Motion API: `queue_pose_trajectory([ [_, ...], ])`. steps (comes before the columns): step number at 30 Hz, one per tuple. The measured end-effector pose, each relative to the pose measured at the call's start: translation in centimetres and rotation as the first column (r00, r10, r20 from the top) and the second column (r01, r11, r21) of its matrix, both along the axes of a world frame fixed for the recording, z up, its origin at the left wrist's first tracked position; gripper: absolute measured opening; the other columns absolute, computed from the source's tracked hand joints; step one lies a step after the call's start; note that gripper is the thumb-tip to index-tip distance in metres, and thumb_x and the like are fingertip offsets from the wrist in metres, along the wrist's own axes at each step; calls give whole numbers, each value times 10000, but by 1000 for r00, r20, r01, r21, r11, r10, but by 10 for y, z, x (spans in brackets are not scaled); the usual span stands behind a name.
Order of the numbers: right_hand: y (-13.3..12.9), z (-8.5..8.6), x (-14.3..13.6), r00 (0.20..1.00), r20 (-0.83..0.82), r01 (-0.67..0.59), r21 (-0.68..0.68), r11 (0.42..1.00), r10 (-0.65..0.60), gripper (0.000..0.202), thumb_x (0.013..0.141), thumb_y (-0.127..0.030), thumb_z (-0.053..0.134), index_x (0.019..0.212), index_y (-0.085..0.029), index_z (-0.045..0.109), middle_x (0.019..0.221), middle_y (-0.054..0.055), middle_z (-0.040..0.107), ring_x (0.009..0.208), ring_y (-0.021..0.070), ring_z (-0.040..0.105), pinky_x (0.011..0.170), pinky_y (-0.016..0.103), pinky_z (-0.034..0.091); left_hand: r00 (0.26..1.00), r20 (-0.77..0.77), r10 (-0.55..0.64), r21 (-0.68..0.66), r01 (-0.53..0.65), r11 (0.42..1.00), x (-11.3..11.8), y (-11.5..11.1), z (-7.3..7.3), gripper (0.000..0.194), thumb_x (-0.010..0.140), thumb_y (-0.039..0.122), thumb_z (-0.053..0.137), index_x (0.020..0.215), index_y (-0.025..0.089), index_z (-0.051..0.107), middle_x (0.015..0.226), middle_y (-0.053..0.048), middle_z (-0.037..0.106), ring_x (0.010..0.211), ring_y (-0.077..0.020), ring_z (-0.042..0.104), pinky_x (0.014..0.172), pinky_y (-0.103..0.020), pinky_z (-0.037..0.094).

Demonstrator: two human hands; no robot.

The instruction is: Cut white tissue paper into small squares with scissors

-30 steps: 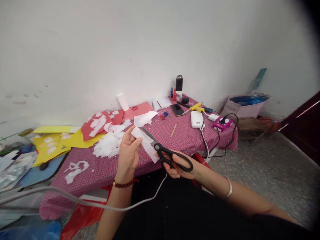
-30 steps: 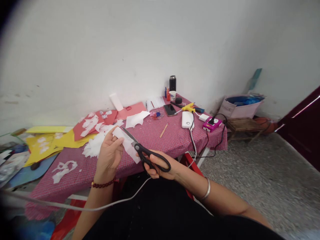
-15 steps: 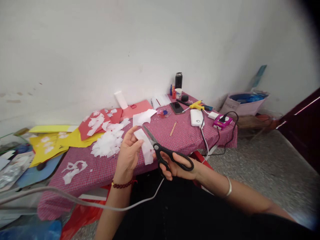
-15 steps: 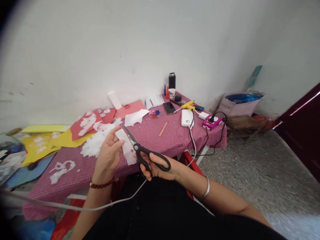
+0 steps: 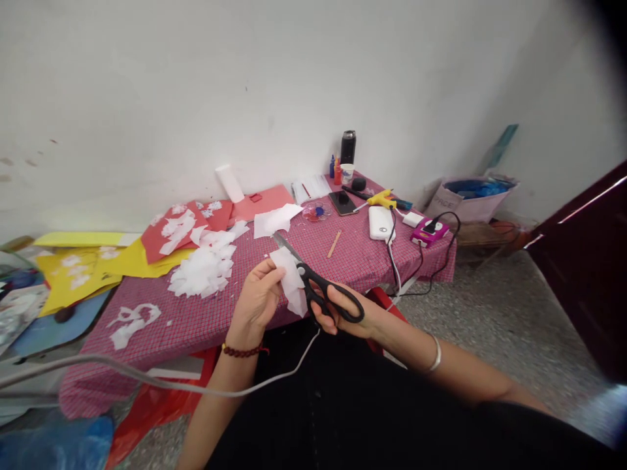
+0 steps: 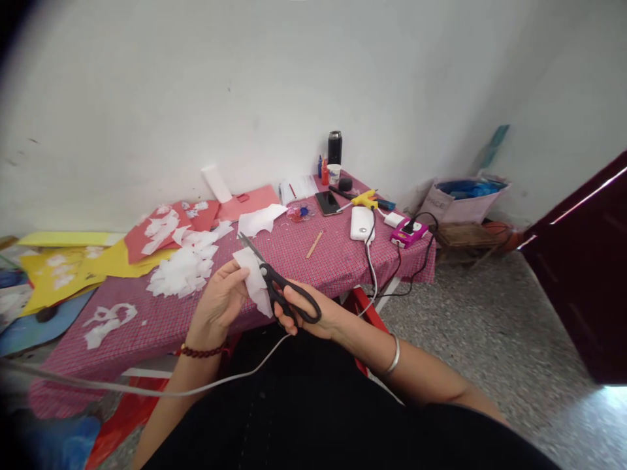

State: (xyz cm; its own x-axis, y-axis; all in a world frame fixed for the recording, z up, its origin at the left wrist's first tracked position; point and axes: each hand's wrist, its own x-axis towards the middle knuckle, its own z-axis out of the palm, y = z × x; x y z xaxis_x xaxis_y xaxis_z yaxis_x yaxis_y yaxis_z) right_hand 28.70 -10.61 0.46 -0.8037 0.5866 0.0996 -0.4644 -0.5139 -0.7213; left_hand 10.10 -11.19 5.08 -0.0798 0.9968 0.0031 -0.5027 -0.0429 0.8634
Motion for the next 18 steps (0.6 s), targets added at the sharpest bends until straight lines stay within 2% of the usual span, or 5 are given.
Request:
queue_pose_trajectory([
  [4, 7, -10, 5, 989, -49, -145, -86, 986, 141, 514, 818, -573, 707, 1161, -224, 549, 940, 21, 665, 750, 125, 643, 687, 258, 506, 997, 64, 51, -58, -47, 997, -2, 3, -5, 130, 707, 158, 719, 797, 137, 629, 703, -33, 691, 620, -137, 649, 634, -250, 534],
  [7, 11, -13, 9, 988, -34, -155, -48, 987, 153, 522, 846, -577, 672, 1208, -217, 557, 966, 34, 654, 776, 136, 639, 706, 271, 496, 981, 95, 170, -139, -156, 978, -12, 10, -6, 59, 802, 166, 620, 778, 161, 566, 654, -29, 663, 553, -132, 627, 567, -242, 525],
  [9, 13, -14, 12, 992, 10, -123, -15, 992, 123, 522, 861, -571, 656, 1227, -212, 555, 958, 38, 643, 770, 134, 626, 701, 270, 487, 959, 87, 271, -204, -249, 947, -27, 17, -3, 108, 856, 153, 556, 757, 168, 516, 630, -13, 632, 448, -79, 539, 457, -174, 445],
  [14, 21, -13, 16, 982, 186, 8, 80, 997, -23, 502, 824, -562, 699, 1144, -197, 570, 893, 30, 618, 699, 113, 588, 643, 242, 459, 928, -54, 367, -254, -369, 894, -107, 42, 17, 205, 889, 78, 463, 701, 160, 444, 537, 54, 487, 325, 7, 284, 332, -90, 229],
  [18, 42, -7, 5, 942, 314, 16, 311, 950, -119, 463, 858, -598, 629, 1004, -161, 583, 839, 29, 579, 622, 98, 526, 558, 235, 410, 895, -223, 386, -241, -434, 868, -188, 70, 34, 176, 834, 85, 523, 691, 162, 456, 545, 29, 526, 318, -9, 308, 320, -118, 235],
])
